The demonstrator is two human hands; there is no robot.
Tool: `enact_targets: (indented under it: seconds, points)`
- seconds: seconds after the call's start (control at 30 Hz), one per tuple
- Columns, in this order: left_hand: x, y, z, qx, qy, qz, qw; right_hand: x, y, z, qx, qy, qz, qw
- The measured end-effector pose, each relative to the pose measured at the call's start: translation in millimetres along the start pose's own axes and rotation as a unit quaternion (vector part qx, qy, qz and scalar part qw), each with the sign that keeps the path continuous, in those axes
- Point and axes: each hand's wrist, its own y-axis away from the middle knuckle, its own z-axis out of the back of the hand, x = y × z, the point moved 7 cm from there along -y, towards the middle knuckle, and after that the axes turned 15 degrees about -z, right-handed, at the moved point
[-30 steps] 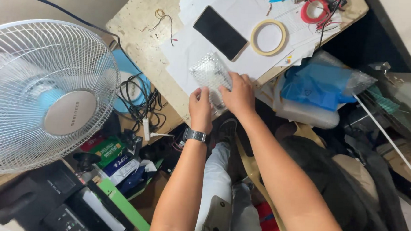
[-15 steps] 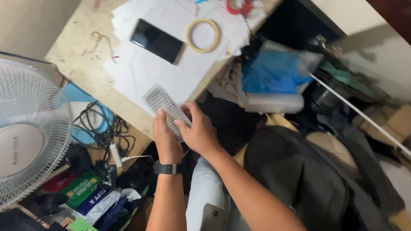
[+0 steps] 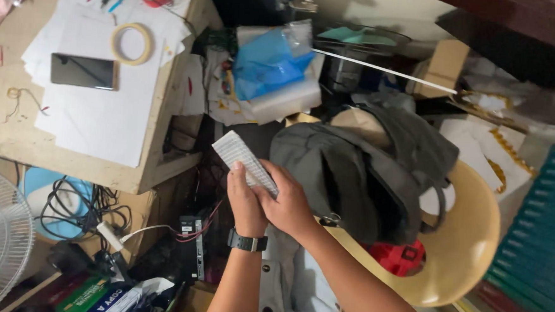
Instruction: The person picks up a phone, a charging cable, and a small package, and places them into a backpack.
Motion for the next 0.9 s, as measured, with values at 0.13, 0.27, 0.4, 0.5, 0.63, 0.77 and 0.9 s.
enact_targets:
  seconds: [0.13,0.27,0.4,0.5,0.63,0.77,0.9]
  points:
    - [-3.1,77.2,-36.8,0.031,-0.005,0.013,0.999,-18.2,45.7,75.5,-0.042,0.006,-0.007,0.999]
    - [13.1,155.0,-62.5,0.093,-0.02,0.049,0.994,-37.5,104.2,151.9,-0.081,-0.074,-0.064,0.992]
    - [106.6,212.7,-63.3,0.104,0.081,0.179,0.975,-70.7,163.7,219.3,-0.108,-0.114,-0.054,0.986]
    - [50.0,291.1,-95.1,0.187,0.022,0.125,0.974,-93.9,201.5,255.8,-0.148,-0.124,-0.093,0.977]
    - [28.0,328.3,-99.9,0.269,-0.103,0.192,0.938,-107.0,229.1,302.5,-0.148,-0.169,-0.176,0.958]
    - [65.3,299.0,-90.3,0.429,-0.208,-0.081,0.875,-77.5,246.0,333.3,-0.237,-0.192,-0.247,0.92]
    - [38.2,267.5,-117.9,0.522,-0.388,-0.471,0.595,-51.9,255.6,346.9,-0.257,-0.233,-0.281,0.895]
